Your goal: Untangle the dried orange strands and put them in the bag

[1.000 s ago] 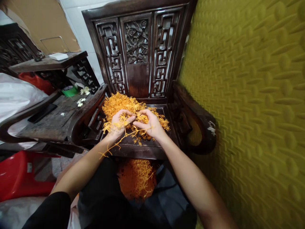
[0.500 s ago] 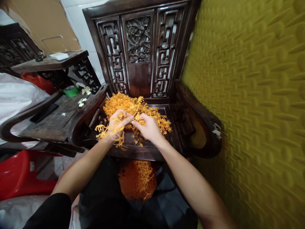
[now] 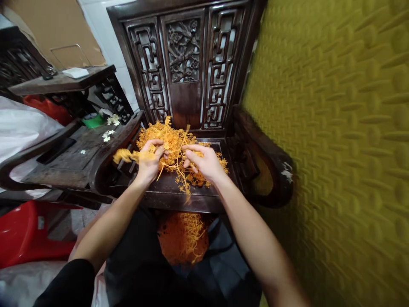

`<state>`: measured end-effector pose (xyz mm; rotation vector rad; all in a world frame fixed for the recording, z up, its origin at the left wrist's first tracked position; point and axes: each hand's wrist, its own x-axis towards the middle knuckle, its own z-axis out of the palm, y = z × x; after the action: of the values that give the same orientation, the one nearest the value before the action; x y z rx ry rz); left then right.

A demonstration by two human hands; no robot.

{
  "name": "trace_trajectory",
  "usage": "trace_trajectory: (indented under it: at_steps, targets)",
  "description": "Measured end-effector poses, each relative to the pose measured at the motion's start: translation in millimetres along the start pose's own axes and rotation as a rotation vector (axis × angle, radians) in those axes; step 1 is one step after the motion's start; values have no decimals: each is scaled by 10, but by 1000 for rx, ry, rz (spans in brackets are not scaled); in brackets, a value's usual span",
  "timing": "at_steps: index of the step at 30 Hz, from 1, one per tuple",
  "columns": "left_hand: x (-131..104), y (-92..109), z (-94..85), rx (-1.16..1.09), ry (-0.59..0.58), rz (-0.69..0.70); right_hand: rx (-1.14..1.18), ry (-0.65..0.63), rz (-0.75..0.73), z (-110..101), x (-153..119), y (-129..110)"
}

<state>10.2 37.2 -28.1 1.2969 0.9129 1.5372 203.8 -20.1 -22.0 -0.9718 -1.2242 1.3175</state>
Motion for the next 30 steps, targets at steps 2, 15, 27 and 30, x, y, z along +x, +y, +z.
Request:
trace_trajectory:
  at_steps: [2,15,27,30]
  targets:
    - [-149,41,79,51,-109,2,30,65,-15,-74,63,27]
    - [-280,159,152,225,-225,105,-539,300,-420,91,-57,-154]
    - [-267,125,189,94,-157,-73,-626,221,-443,-63,-68,-247]
    - [-315,158,250,50,-107,-142,-637,78,-376,81,-29,-153]
